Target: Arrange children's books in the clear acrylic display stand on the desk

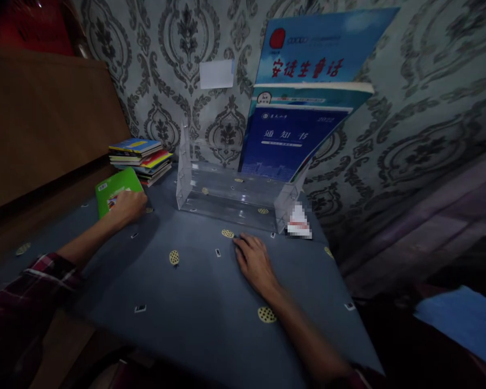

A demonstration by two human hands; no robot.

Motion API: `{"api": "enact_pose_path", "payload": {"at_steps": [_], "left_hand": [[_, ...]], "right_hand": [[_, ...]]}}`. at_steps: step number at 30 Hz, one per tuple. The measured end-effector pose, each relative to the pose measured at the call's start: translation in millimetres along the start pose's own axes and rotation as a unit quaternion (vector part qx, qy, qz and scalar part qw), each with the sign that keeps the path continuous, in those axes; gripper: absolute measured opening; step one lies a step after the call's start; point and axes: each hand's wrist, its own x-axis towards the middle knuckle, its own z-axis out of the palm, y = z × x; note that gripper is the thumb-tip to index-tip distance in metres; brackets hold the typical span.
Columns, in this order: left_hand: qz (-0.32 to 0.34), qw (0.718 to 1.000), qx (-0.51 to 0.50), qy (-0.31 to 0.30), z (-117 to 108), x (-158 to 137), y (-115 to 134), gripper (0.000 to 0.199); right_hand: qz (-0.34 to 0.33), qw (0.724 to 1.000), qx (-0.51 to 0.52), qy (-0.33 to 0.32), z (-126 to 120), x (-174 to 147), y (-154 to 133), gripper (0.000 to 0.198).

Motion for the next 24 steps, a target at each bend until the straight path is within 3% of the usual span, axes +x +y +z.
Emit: {"api": "enact_pose_path", "payload": {"at_steps": [5,9,11,16,19,24], "left_hand": [[0.033,0.999,0.032,-0.027,14,-28,42,0.028],[0.063,0.997,0.033,-0.036,12,-37,60,0.041],[0.046,0.998,0.023,-0.031,8,-30,46,0.051],[-0.137,0.989,-0.001,0.051,20,3,-35,0.053],[-0.170,0.985,-0.039,0.007,40,11,-71,0.056],[-0.166,0.984,-0.055,0.045,55,-1,-73,0.046]], "right_hand": [[0.001,1.000,0.005,-0.011,0,0,1,0.038],[0.001,1.000,0.009,-0.019,-3,1,-1,0.039],[0.005,1.000,0.008,-0.022,-4,1,-1,0.039],[0.012,1.000,0.013,-0.025,-5,1,-4,0.037],[0.016,0.999,0.017,-0.028,-5,2,-6,0.037],[0.024,0.999,0.021,-0.042,-8,3,-8,0.037]]}}
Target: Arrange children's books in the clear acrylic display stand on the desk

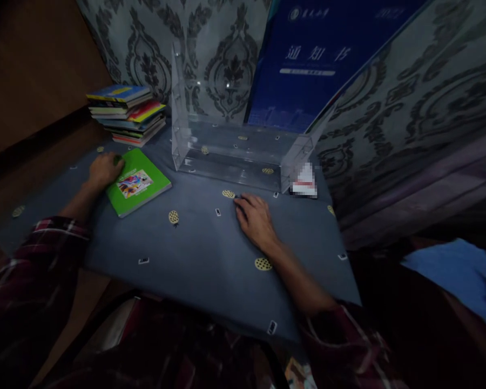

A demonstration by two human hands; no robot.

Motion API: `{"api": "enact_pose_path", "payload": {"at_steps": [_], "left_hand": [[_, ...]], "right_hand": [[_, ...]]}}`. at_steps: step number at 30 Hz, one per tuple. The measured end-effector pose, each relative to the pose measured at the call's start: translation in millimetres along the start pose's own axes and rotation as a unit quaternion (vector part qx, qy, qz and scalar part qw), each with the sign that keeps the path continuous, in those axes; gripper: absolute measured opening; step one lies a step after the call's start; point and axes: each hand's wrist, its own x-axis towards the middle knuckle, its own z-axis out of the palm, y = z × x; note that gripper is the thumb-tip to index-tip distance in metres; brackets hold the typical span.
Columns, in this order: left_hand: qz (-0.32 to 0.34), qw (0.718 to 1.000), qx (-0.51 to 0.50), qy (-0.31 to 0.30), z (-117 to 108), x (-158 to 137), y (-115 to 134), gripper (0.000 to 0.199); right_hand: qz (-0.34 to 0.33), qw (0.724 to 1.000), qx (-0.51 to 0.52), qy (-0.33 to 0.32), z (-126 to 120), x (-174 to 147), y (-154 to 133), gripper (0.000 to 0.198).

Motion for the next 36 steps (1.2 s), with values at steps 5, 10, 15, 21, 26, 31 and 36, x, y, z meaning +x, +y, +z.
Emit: {"api": "enact_pose_path", "payload": {"at_steps": [5,10,15,21,26,31,36], "left_hand": [[0.016,1.000,0.014,-0.011,-10,-23,18,0.042],[0.041,0.998,0.032,-0.021,-17,-50,37,0.043],[0.073,0.995,0.042,-0.044,-26,-76,61,0.044],[0.143,0.983,0.054,-0.104,-40,-108,111,0.049],[0.235,0.961,0.032,-0.138,-47,-139,154,0.044],[0.317,0.942,0.045,-0.096,-55,-168,191,0.034],[0.472,0.878,-0.086,-0.014,-27,-168,218,0.037]], "right_hand": [[0.013,1.000,0.009,-0.010,-3,1,-4,0.037],[0.023,0.999,0.026,-0.006,-7,2,-8,0.035],[0.046,0.994,0.097,0.024,-13,2,-14,0.038],[0.082,0.984,0.134,0.082,-17,3,-13,0.047],[0.071,0.996,0.019,0.050,-36,4,-21,0.038],[-0.028,0.999,0.029,-0.033,-38,0,-52,0.035],[-0.097,0.989,0.076,-0.081,-13,-7,-66,0.042]]}}
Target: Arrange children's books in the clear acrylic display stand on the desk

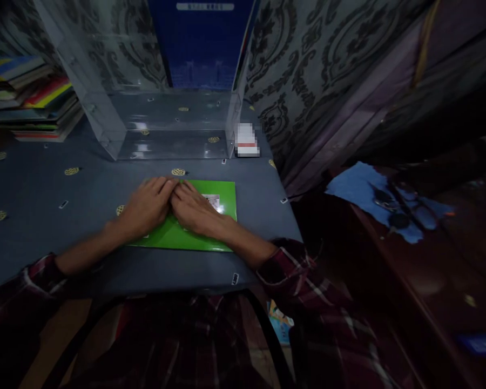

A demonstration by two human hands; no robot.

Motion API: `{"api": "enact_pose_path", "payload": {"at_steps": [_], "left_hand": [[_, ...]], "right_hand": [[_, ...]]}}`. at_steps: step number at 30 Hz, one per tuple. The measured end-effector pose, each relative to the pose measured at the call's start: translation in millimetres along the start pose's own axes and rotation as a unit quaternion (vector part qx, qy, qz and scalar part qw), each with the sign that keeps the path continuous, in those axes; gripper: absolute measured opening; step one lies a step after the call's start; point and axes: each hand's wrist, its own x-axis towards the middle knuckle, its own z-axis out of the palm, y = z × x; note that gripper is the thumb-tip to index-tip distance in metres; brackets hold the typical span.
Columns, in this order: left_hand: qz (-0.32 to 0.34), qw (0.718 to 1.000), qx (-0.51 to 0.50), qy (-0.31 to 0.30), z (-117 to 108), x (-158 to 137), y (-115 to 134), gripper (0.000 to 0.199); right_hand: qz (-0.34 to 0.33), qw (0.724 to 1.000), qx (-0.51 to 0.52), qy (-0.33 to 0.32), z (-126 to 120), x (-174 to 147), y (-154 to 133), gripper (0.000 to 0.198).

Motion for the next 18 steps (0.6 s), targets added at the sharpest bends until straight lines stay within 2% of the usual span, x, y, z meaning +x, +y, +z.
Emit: {"api": "enact_pose_path", "payload": {"at_steps": [2,5,12,15,18], "left_hand": [[0.025,0.998,-0.059,0.025,16,5,-6,0.047],[0.023,0.993,-0.106,0.042,29,5,-14,0.050],[0.002,0.996,-0.091,0.019,31,1,-16,0.048],[-0.015,0.997,-0.078,0.006,32,-1,-19,0.050],[-0.039,0.997,-0.072,-0.009,31,-5,-27,0.054]], "right_hand": [[0.001,1.000,0.006,-0.014,4,-2,1,0.046],[0.022,0.999,0.004,-0.026,-1,-8,4,0.050],[0.136,0.989,-0.048,-0.032,-25,-41,20,0.076],[0.200,0.977,-0.068,-0.028,-36,-58,29,0.083],[0.228,0.970,-0.070,-0.036,-42,-69,35,0.085]]}}
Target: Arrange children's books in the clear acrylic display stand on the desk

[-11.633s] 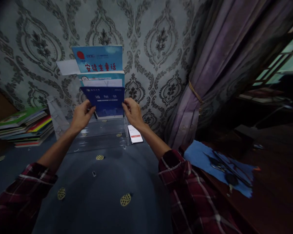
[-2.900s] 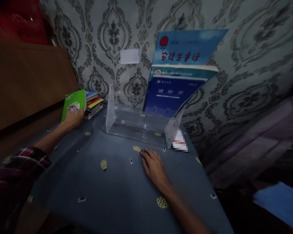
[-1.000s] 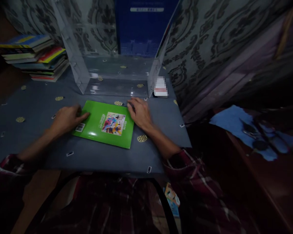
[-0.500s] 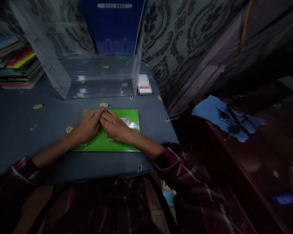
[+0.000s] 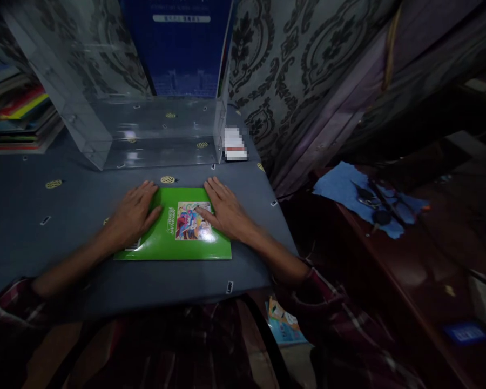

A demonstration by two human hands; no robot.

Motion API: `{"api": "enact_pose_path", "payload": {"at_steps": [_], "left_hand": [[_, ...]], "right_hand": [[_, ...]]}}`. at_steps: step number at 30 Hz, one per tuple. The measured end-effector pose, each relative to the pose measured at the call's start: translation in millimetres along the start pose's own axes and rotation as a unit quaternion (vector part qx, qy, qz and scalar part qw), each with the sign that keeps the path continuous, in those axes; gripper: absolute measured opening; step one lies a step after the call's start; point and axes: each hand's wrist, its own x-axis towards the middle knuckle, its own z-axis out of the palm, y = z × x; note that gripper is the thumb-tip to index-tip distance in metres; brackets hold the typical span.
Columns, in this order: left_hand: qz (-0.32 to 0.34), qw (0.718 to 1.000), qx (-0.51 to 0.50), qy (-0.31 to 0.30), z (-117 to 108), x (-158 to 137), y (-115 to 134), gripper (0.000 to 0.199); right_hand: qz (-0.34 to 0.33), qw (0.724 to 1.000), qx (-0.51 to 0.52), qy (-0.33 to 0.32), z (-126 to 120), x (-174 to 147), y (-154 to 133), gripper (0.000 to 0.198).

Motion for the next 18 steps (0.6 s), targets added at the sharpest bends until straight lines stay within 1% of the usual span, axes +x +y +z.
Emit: {"api": "enact_pose_path", "payload": {"at_steps": [3,6,11,13,18], "left_hand": [[-0.017,1.000,-0.009,-0.002,-3,-5,-7,0.058],[-0.027,1.000,-0.003,0.001,-8,-8,-7,0.057],[-0.058,0.995,0.086,0.007,-20,-6,5,0.045],[-0.058,0.992,0.116,0.007,-24,-5,9,0.041],[-0.054,0.990,0.126,0.021,-30,-2,14,0.035]], "right_hand": [[-0.007,1.000,0.002,-0.004,0,-2,5,0.084],[-0.033,0.999,0.015,-0.006,2,3,11,0.082],[-0.080,0.996,0.039,-0.022,1,14,21,0.079],[-0.089,0.995,0.046,-0.021,0,16,23,0.077],[-0.090,0.995,0.054,-0.004,2,14,24,0.076]]}}
